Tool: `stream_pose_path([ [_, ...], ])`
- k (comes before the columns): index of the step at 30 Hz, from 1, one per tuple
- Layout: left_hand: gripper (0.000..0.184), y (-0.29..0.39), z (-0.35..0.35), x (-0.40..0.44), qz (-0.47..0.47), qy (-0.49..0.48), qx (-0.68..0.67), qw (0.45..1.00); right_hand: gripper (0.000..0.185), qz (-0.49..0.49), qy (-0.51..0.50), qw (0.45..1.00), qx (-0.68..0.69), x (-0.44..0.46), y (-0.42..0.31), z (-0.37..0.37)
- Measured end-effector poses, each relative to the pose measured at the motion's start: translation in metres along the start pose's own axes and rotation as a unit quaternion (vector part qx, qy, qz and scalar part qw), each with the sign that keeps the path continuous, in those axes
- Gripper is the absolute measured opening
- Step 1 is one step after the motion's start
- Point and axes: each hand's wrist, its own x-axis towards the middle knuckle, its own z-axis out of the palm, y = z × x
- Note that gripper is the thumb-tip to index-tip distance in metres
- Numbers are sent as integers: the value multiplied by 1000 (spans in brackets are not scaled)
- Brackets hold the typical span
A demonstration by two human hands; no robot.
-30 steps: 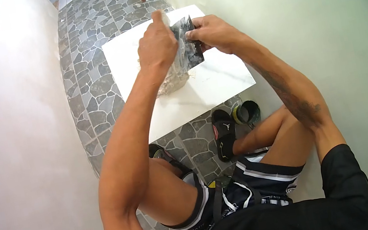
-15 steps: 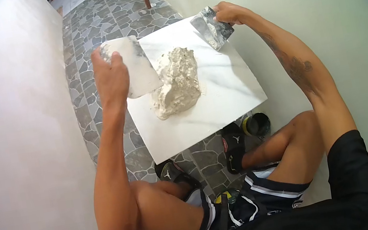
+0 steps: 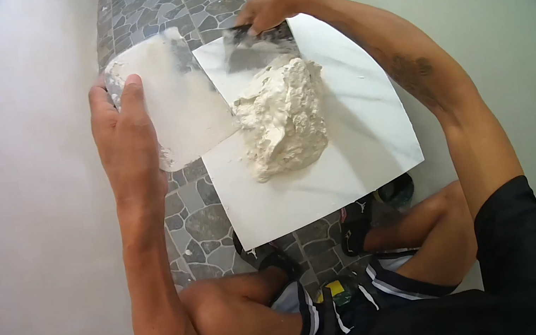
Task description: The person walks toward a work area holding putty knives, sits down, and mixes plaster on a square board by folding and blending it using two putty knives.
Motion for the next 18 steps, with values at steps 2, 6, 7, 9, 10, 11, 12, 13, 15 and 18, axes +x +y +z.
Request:
stream_pose_path([
  [2, 45, 12, -4, -2, 4, 13, 3, 1000, 30, -57, -56, 996, -34, 25, -23, 8],
  [6, 44, 17, -8, -4, 10, 43, -29, 999, 28, -141, -178, 964, -139, 42, -85, 19],
  [7, 44, 19, -9, -5, 16, 46, -33, 998, 28, -153, -204, 953, -162, 42, -99, 22],
  [9, 44, 21, -11, -5, 20, 49, -41, 998, 29, -151, -240, 931, -229, 39, -124, 26],
  [10, 44, 22, -12, -6, 17, 49, -47, 998, 30, -149, -258, 918, -262, 38, -131, 28],
  [11, 44, 22, -13, -7, 15, 48, -52, 997, 25, -154, -273, 916, -249, 41, -132, 30],
  [12, 44, 22, -14, -7, 17, 45, -55, 997, 24, -163, -277, 906, -277, 36, -137, 27],
  [13, 44, 20, -16, -7, 20, 43, -58, 997, 22, -172, -279, 894, -306, 30, -141, 21],
  [15, 44, 18, -20, -6, 26, 40, -67, 997, 21, -185, -287, 882, -325, 18, -144, 13],
  [18, 43, 17, -22, -6, 32, 42, -73, 996, 22, -192, -284, 893, -291, -8, -133, 1],
])
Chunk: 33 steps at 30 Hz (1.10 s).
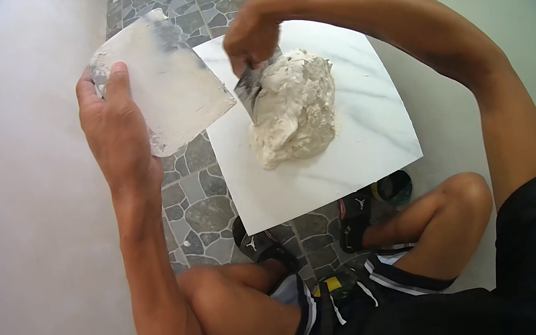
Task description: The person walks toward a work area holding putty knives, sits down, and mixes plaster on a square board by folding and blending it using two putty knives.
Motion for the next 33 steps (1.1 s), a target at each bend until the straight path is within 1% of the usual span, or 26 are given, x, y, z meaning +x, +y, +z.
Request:
stream_pose_path([
  [2, 43, -2, 2, 0, 3, 5, 11, 1000, 23, 12, 25, 999, 26, -20, 1, 13],
  [4, 43, -4, 4, 0, 12, 0, 9, 1000, 28, 10, 87, 996, 29, -43, -9, 31],
  [6, 43, -10, 9, -1, 20, -6, 15, 1000, 38, 26, 173, 983, 51, -69, -24, 58],
  [8, 44, -15, 15, -4, 32, -13, 28, 999, 37, 18, 240, 970, 35, -89, -37, 82],
  [9, 43, -14, 18, -7, 30, -15, 35, 999, 37, 45, 260, 964, 29, -98, -46, 89],
  [11, 42, -19, 24, -11, 65, -30, 66, 995, 36, 103, 295, 950, 21, -113, -62, 100],
  [14, 40, -21, 35, -18, 92, -24, 120, 988, 31, 158, 359, 913, 111, -127, -65, 112],
  [17, 39, -32, 50, -24, 141, -37, 143, 979, 27, 262, 419, 846, 198, -138, -82, 115],
  [20, 39, -23, 72, -43, 145, -56, 199, 968, 25, 314, 443, 799, 257, -141, -89, 114],
  [22, 38, -21, 88, -49, 136, -69, 225, 962, 26, 327, 452, 784, 272, -142, -91, 112],
  [24, 39, -16, 105, -60, 118, -85, 238, 960, 26, 329, 484, 759, 285, -142, -93, 113],
  [26, 38, -14, 117, -69, 124, -102, 228, 960, 26, 324, 530, 726, 295, -131, -88, 122],
  [27, 38, -15, 123, -72, 126, -111, 223, 960, 29, 306, 552, 698, 339, -125, -93, 120],
  [28, 38, -17, 127, -75, 129, -120, 220, 960, 29, 322, 558, 690, 331, -123, -97, 118],
  [30, 38, -22, 134, -76, 166, -121, 195, 959, 30, 354, 569, 671, 318, -120, -111, 114],
  [31, 39, -23, 136, -76, 186, -117, 194, 956, 31, 355, 565, 662, 341, -122, -122, 110],
  [32, 39, -24, 138, -75, 207, -111, 192, 953, 31, 354, 574, 660, 331, -123, -127, 111],
  [33, 39, -25, 138, -73, 203, -116, 200, 952, 31, 354, 581, 659, 322, -123, -130, 112],
])
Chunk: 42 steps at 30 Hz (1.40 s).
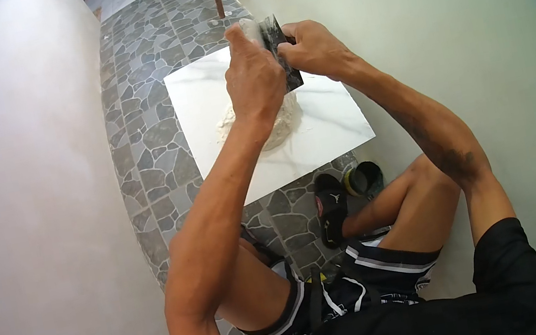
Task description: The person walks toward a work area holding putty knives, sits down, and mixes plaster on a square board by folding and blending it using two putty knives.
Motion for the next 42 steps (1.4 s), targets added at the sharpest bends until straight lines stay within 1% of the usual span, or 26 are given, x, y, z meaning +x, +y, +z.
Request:
stream_pose_path([
  [2, 39, -4, -1, 1, -7, -14, 16, 1000, 30, -28, 5, 1000, 2, -11, -1, -3],
  [4, 36, -10, -2, 4, 6, -5, 50, 999, 29, -29, 23, 999, 38, -27, 0, -12],
  [5, 35, -15, -2, 4, 10, -2, 68, 998, 28, -27, 30, 998, 57, -37, 0, -18],
  [6, 33, -16, -6, 6, 9, 1, 70, 998, 27, 5, 29, 996, 82, -48, -4, -28],
  [9, 30, -35, -21, 16, 61, -55, 69, 994, 28, 82, 58, 990, 95, -79, 8, -41],
  [10, 29, -36, -27, 18, 87, -59, 60, 993, 26, 117, 61, 981, 139, -86, 26, -40],
  [11, 28, -36, -34, 21, 104, -87, 51, 989, 24, 152, 67, 969, 182, -94, 43, -40],
  [13, 24, -35, -46, 22, 181, -107, 25, 977, 21, 145, 118, 940, 285, -109, 52, -34],
  [14, 21, -37, -52, 23, 201, -127, 24, 971, 19, 143, 128, 938, 287, -112, 55, -35],
  [16, 17, -31, -63, 20, 242, -169, 24, 955, 20, 86, 121, 980, 134, -115, 45, -50],
  [17, 16, -26, -68, 16, 233, -189, 32, 953, 20, 58, 119, 990, 53, -118, 42, -58],
  [18, 15, -19, -74, 14, 224, -208, 40, 951, 19, 29, 132, 991, 23, -119, 40, -61],
  [19, 14, -14, -79, 13, 218, -224, 48, 949, 19, -49, 144, 988, -8, -117, 36, -62],
  [20, 14, -14, -80, 10, 220, -215, 35, 951, 19, -125, 156, 979, -40, -117, 31, -63],
  [21, 14, -13, -82, 8, 216, -219, 24, 951, 19, -202, 165, 963, -73, -117, 25, -63],
  [22, 15, -11, -85, 6, 210, -221, 13, 952, 19, -224, 147, 959, -88, -119, 19, -63],
  [25, 18, -10, -90, 3, 213, -223, 1, 951, 19, -247, 139, 954, -101, -123, 18, -55],
  [27, 19, -15, -92, 1, 206, -227, -3, 952, 23, -257, 123, 952, -107, -123, 22, -50],
  [30, 16, -19, -91, 2, 236, -215, -12, 948, 26, -286, 120, 943, -124, -119, 27, -41],
  [32, 17, -17, -92, 1, 241, -210, -24, 947, 29, -298, 120, 939, -123, -109, 29, -33],
  [35, 19, -13, -92, -2, 256, -197, -42, 946, 29, -303, 100, 939, -128, -79, 42, -22],
  [39, 19, -10, -94, -2, 272, -157, -50, 948, 29, -240, 61, 956, -157, -38, 58, -10],
  [42, 18, -16, -92, 0, 197, -84, -84, 973, 31, -226, 57, 956, -178, -21, 64, -5],
])
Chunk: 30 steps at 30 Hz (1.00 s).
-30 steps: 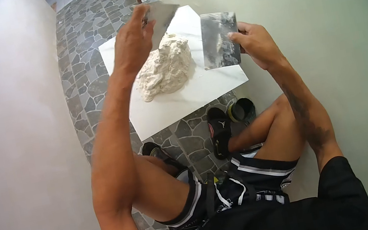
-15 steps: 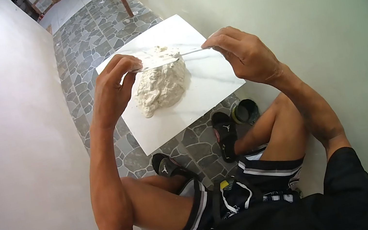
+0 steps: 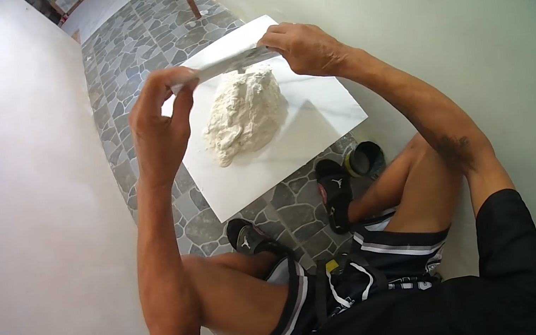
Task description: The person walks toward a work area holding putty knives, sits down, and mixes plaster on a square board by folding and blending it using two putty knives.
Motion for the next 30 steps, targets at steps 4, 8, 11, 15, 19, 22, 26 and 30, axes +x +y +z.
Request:
stream_pose_path([
  [4, 20, -8, -3, 4, -68, 28, 21, 997, 29, -85, 6, 994, -73, 1, -6, -4],
  [8, 22, -6, 1, 10, -89, -27, 44, 995, 24, -170, 37, 972, -159, -3, -23, -12],
  [11, 25, -5, 5, 13, -85, -91, 58, 991, 22, -194, 53, 959, -199, 0, -34, -22],
  [15, 27, -11, 15, 17, -9, -124, 101, 987, 24, -200, 65, 956, -204, 2, -43, -33],
  [19, 28, -15, 17, 15, -44, -140, 148, 978, 25, -152, 78, 971, -168, -8, -45, -47],
  [22, 26, -22, 16, 11, -75, -131, 151, 977, 21, -81, 92, 985, -121, -16, -49, -59],
  [26, 22, -24, 8, 12, -78, -114, 120, 983, 18, 66, 84, 994, 7, -22, -51, -74],
  [30, 18, -27, 5, 11, -69, -91, 60, 992, 20, 99, 50, 993, 49, -15, -55, -89],
])
